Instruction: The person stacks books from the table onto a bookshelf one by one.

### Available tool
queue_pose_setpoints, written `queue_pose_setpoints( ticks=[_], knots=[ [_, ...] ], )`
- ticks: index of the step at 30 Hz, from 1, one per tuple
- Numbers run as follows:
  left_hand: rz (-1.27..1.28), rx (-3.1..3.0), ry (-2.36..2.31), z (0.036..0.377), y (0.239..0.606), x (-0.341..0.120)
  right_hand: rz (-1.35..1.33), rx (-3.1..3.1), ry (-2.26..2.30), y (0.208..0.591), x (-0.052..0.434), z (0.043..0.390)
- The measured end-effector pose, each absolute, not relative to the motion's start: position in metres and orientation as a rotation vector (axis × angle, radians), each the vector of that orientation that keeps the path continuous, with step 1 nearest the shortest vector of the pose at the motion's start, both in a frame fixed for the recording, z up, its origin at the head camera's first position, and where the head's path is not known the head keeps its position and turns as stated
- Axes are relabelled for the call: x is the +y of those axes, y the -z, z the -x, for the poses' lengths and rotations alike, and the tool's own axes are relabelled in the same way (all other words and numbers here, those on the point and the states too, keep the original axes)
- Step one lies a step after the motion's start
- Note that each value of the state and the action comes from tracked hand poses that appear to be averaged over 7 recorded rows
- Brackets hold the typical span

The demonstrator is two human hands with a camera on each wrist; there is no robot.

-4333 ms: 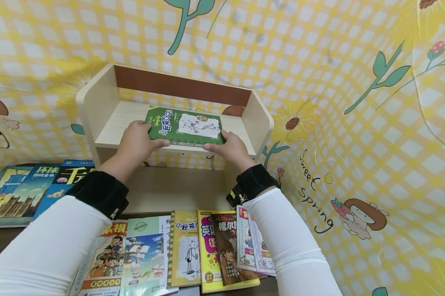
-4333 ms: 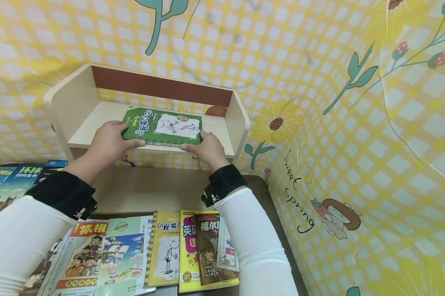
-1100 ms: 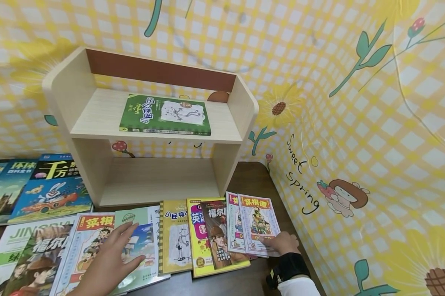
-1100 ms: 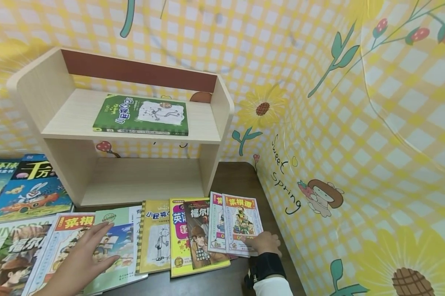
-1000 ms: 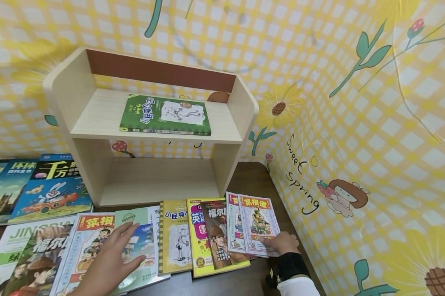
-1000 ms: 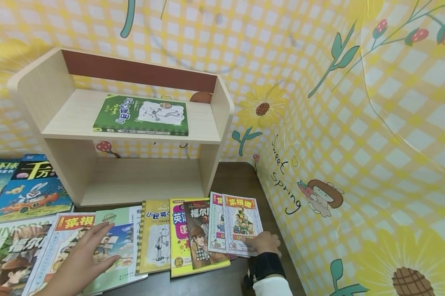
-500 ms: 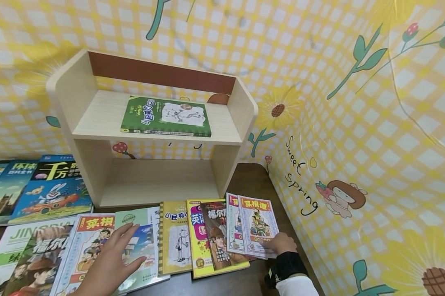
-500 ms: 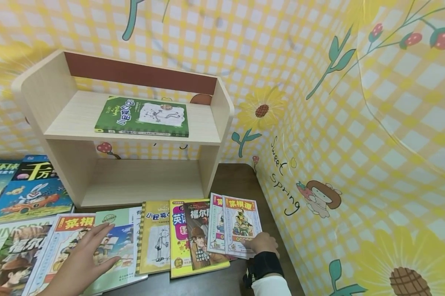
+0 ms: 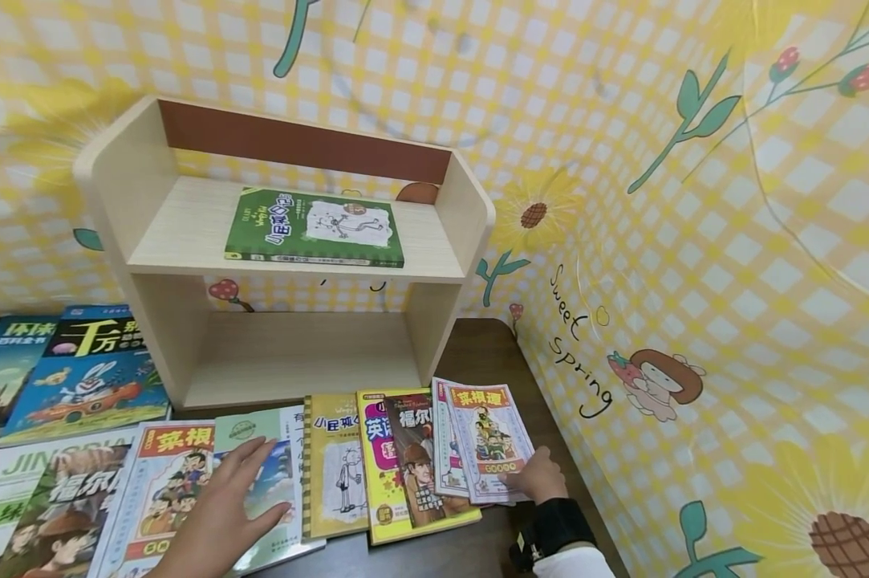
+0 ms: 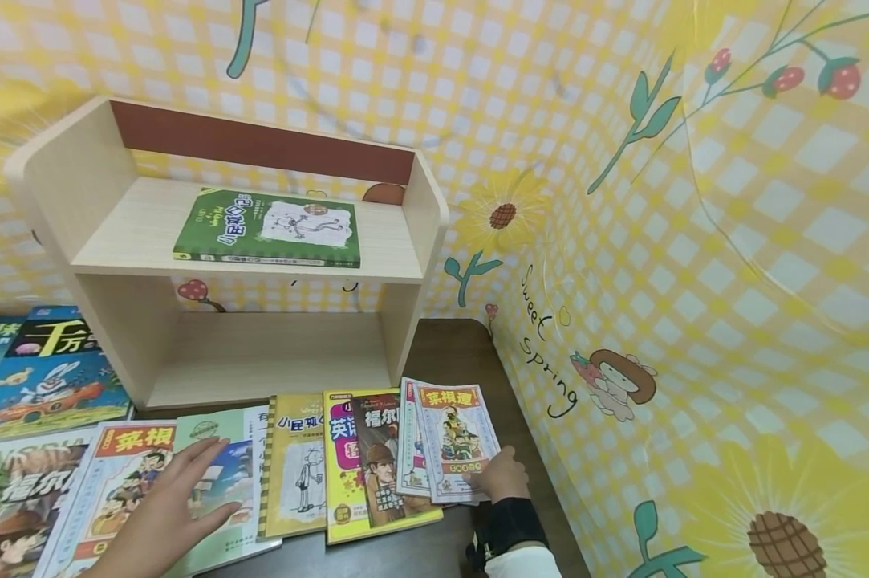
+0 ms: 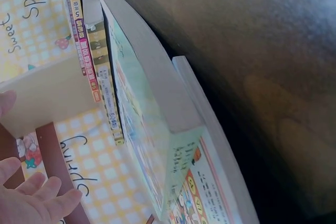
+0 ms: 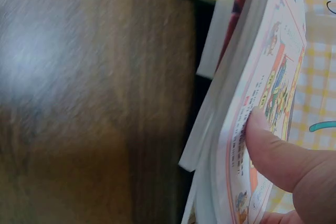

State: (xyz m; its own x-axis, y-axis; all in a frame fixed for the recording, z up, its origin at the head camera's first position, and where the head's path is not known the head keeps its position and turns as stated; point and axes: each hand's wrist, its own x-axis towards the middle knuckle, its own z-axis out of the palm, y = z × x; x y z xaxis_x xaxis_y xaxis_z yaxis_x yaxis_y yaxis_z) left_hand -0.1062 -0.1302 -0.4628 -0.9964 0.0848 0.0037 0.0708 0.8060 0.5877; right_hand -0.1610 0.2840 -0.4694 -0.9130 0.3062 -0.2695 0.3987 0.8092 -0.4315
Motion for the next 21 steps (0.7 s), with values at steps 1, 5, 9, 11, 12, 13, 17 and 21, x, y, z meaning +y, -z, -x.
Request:
queue_pose_setpoints(
  ticks=[1, 5, 9, 11, 12, 13, 17, 21],
  knots=[
    [-0.131, 2.968, -0.963, 0.106, 0.462, -0.13, -0.59, 2.798, 0.72, 0.483, 0.287, 0.168],
    [-0.118, 2.966, -0.95, 0.106, 0.461, -0.13, -0.686, 2.773, 0.67, 0.507, 0.293, 0.182],
    [-0.109, 2.963, -0.942, 0.106, 0.461, -0.13, -0.625, 2.743, 0.625, 0.503, 0.299, 0.181],
    [-0.116, 2.972, -0.945, 0.105, 0.461, -0.131, -0.599, 2.735, 0.589, 0.499, 0.3, 0.181],
    [-0.12, 2.979, -0.944, 0.105, 0.462, -0.131, -0.587, 2.732, 0.575, 0.496, 0.299, 0.181],
    [-0.122, 2.985, -0.943, 0.105, 0.462, -0.131, -0.577, 2.73, 0.558, 0.495, 0.299, 0.181],
    [-0.12, 2.991, -0.938, 0.104, 0.462, -0.131, -0.562, 2.725, 0.537, 0.491, 0.298, 0.181],
    [-0.101, 2.975, -0.93, 0.104, 0.461, -0.131, -0.562, 2.721, 0.65, 0.493, 0.299, 0.179]
  ],
)
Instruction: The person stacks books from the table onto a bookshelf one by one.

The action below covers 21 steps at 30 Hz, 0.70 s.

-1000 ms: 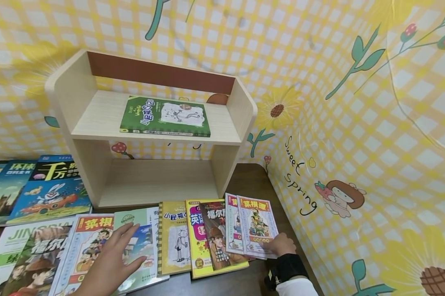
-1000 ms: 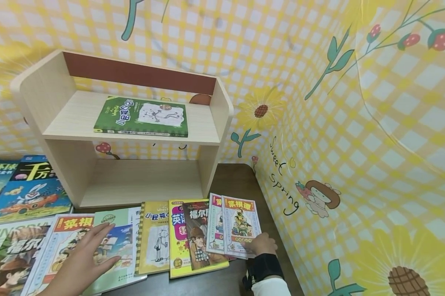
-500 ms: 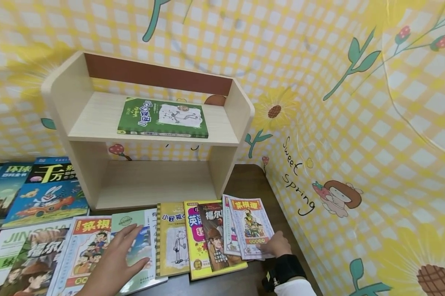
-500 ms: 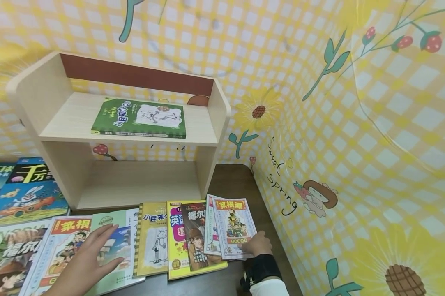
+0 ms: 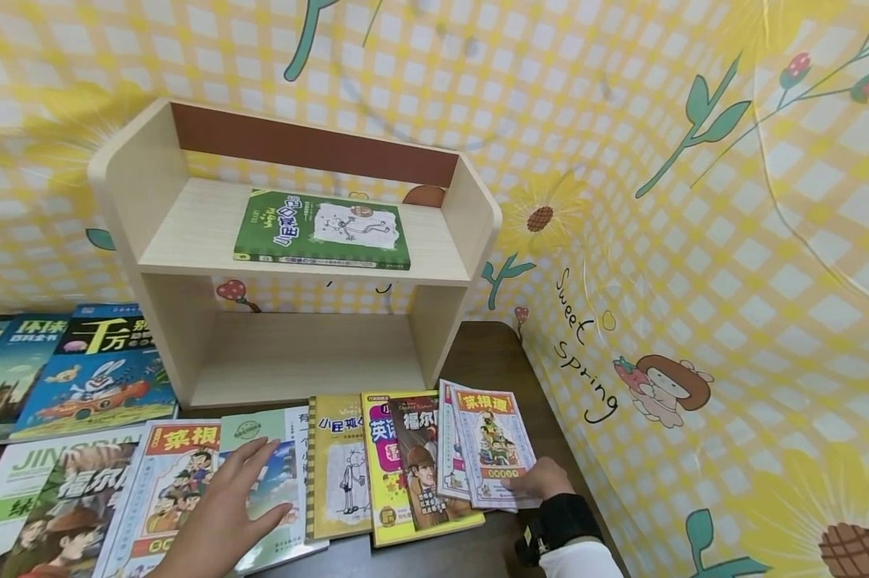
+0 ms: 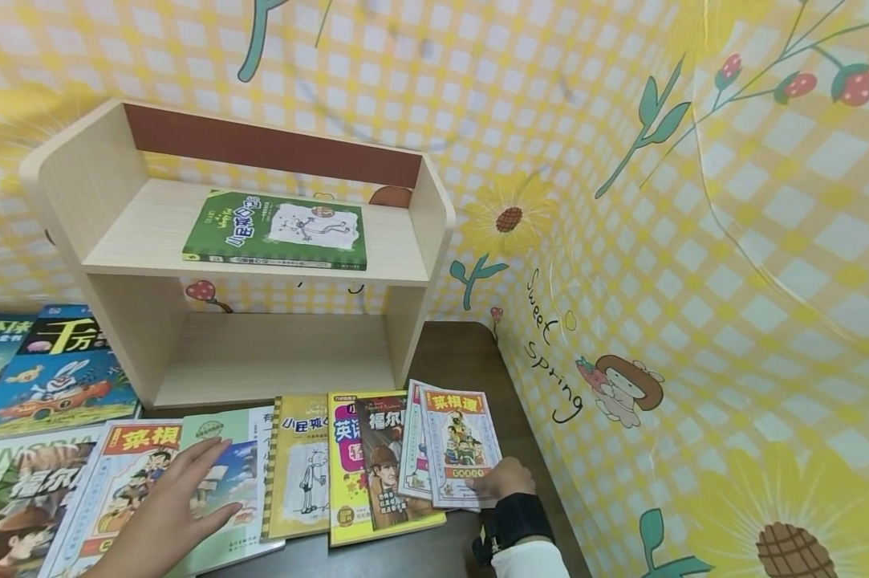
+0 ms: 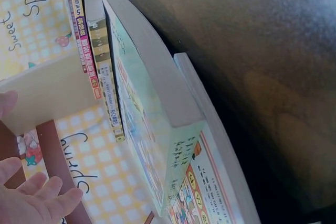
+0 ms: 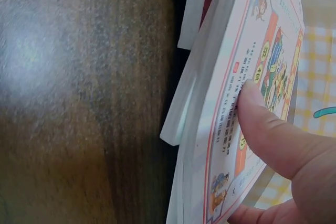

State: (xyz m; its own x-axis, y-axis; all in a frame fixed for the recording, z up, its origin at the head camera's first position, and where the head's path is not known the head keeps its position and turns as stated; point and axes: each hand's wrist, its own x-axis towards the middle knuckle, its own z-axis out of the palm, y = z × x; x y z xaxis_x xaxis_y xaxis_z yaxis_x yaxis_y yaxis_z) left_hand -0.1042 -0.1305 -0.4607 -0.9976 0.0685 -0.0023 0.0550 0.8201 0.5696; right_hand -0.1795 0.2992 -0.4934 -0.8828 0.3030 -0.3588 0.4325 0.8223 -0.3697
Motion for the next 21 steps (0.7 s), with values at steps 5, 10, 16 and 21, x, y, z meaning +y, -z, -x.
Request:
queue_pose_setpoints(
  ticks=[5, 10, 16, 21],
  knots=[
    [-0.082, 2.959, -0.918, 0.105, 0.46, -0.131, -0.574, 2.694, 0.755, 0.501, 0.305, 0.175],
    [-0.085, 2.964, -0.917, 0.104, 0.46, -0.131, -0.616, 2.675, 0.763, 0.505, 0.31, 0.173],
    [-0.096, 2.981, -0.904, 0.104, 0.46, -0.131, -0.637, 2.678, 1.013, 0.512, 0.315, 0.169],
    [-0.088, 2.97, -0.894, 0.105, 0.459, -0.131, -0.692, 2.632, 1.349, 0.519, 0.323, 0.164]
  ],
)
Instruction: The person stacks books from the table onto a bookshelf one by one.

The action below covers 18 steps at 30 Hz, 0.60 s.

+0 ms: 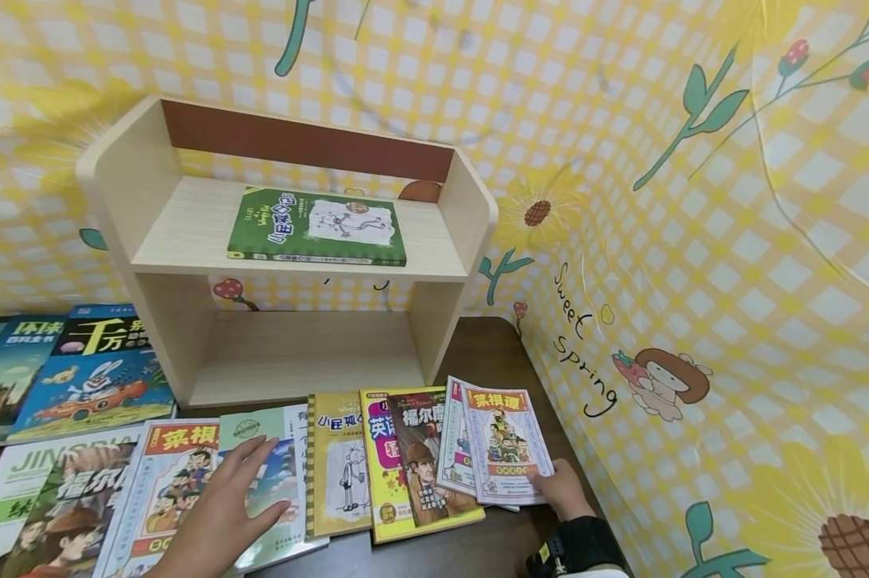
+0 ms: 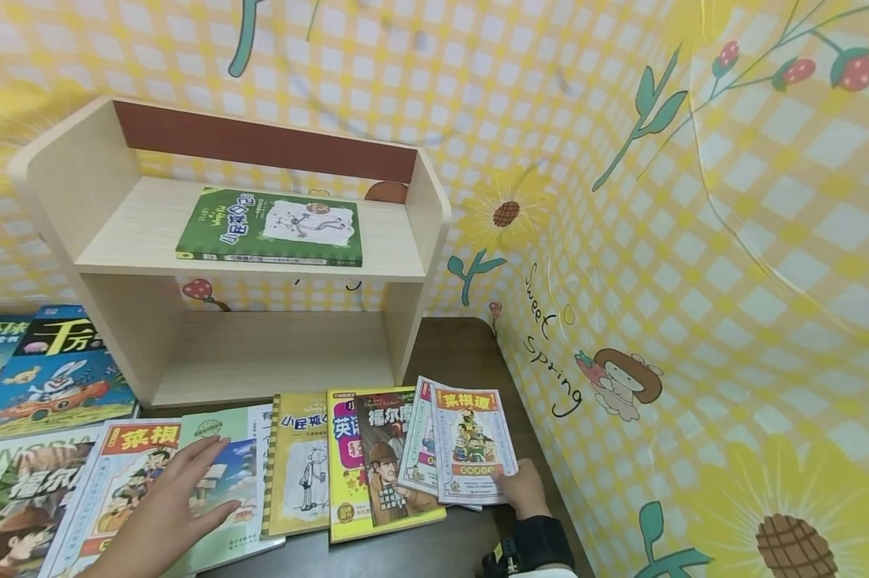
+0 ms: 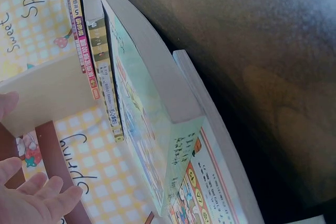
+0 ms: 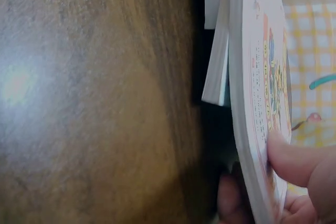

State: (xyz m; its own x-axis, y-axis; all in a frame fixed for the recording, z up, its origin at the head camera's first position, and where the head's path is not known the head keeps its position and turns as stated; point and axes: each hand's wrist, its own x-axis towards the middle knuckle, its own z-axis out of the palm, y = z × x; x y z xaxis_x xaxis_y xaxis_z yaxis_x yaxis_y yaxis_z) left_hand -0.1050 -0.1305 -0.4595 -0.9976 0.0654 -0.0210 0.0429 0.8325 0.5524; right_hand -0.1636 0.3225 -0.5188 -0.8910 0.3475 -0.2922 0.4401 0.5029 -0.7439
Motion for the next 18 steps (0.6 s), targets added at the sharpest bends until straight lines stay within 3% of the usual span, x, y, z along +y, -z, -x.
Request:
queue_pose_setpoints(
  ticks=[8, 18],
  knots=[
    [-0.089, 2.936, -0.933, 0.105, 0.461, -0.13, -0.858, 2.435, 1.668, 0.518, 0.332, 0.152],
    [-0.124, 2.889, -0.962, 0.106, 0.465, -0.128, -0.796, 2.381, 1.746, 0.499, 0.33, 0.142]
  ],
)
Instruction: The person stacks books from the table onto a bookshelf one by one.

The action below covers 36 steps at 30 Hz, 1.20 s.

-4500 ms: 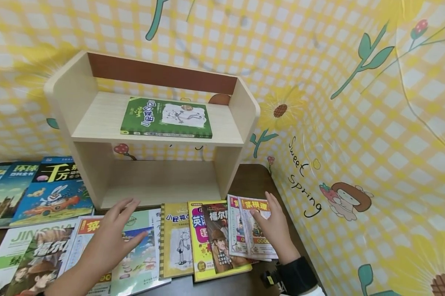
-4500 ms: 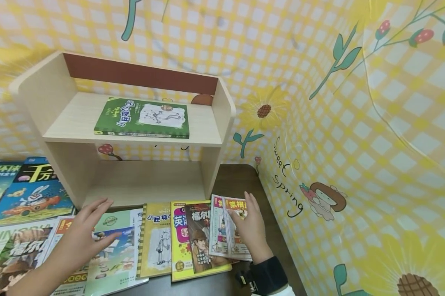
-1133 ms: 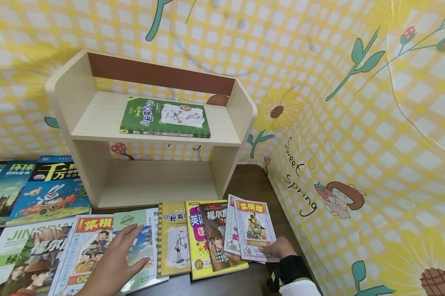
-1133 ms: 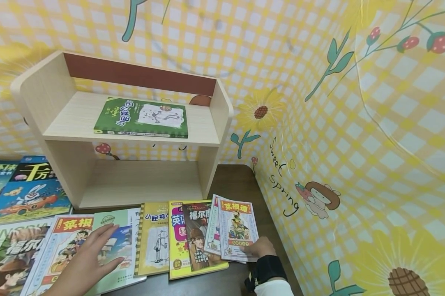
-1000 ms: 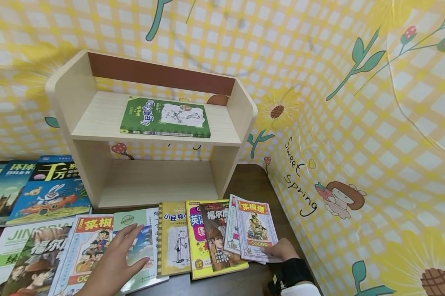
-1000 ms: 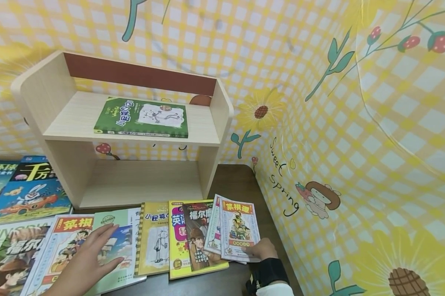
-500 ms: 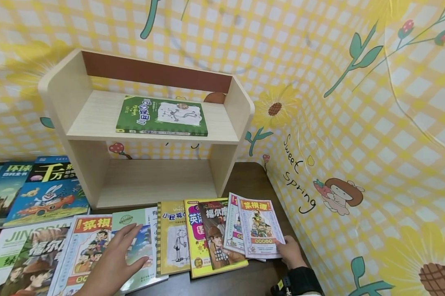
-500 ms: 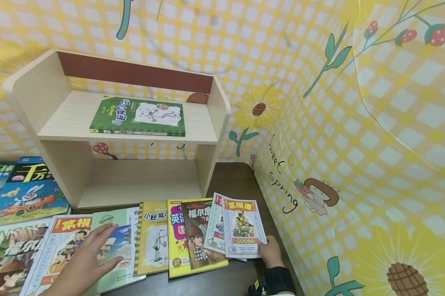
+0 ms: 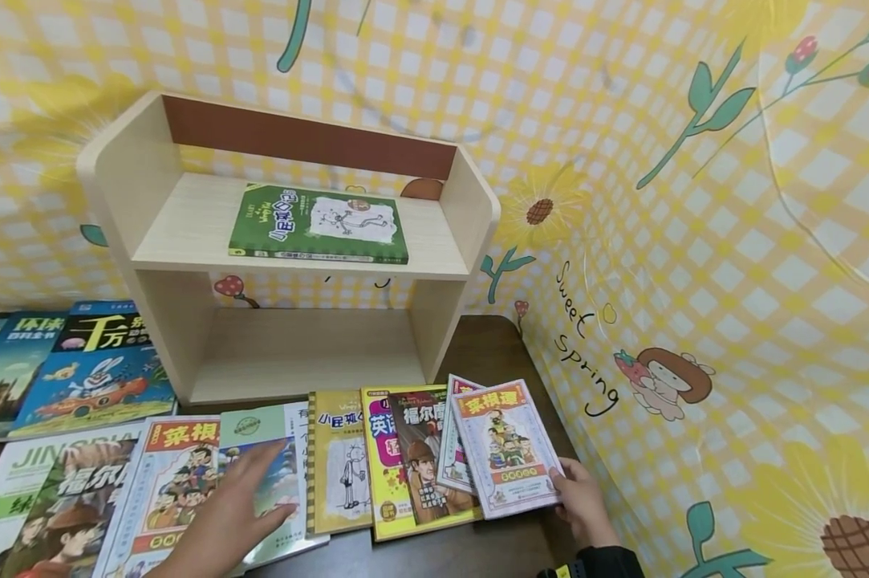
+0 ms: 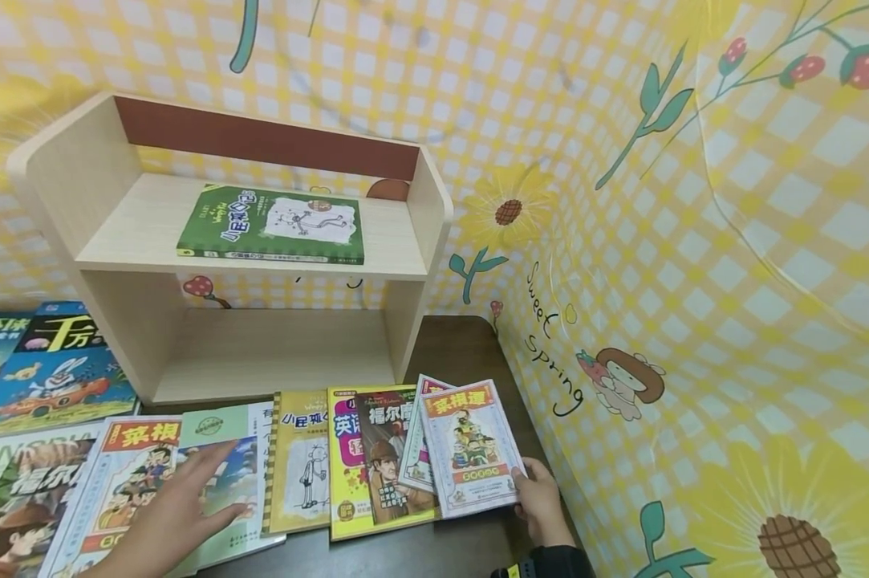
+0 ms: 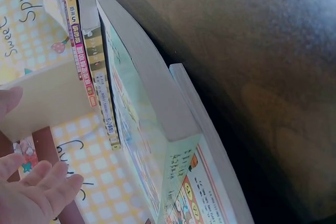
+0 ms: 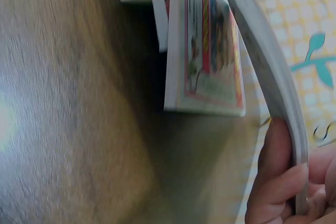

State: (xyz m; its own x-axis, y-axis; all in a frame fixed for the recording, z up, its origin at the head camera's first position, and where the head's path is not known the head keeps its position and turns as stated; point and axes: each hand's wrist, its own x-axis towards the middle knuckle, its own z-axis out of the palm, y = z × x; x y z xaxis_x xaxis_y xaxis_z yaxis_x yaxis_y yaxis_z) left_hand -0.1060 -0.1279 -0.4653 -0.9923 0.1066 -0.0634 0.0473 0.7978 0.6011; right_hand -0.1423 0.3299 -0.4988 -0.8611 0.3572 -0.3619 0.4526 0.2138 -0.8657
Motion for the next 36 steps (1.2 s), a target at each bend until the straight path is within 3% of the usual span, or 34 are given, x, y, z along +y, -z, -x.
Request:
queue_pose_setpoints(
  ticks=[20, 36],
  knots=[
    [-0.286, 2.873, -1.08, 0.108, 0.46, -0.126, 0.079, 2.19, 1.623, 0.443, 0.222, 0.162],
    [-0.325, 2.633, -1.389, 0.102, 0.445, -0.138, 0.401, 2.09, 1.442, 0.422, 0.187, 0.185]
  ],
)
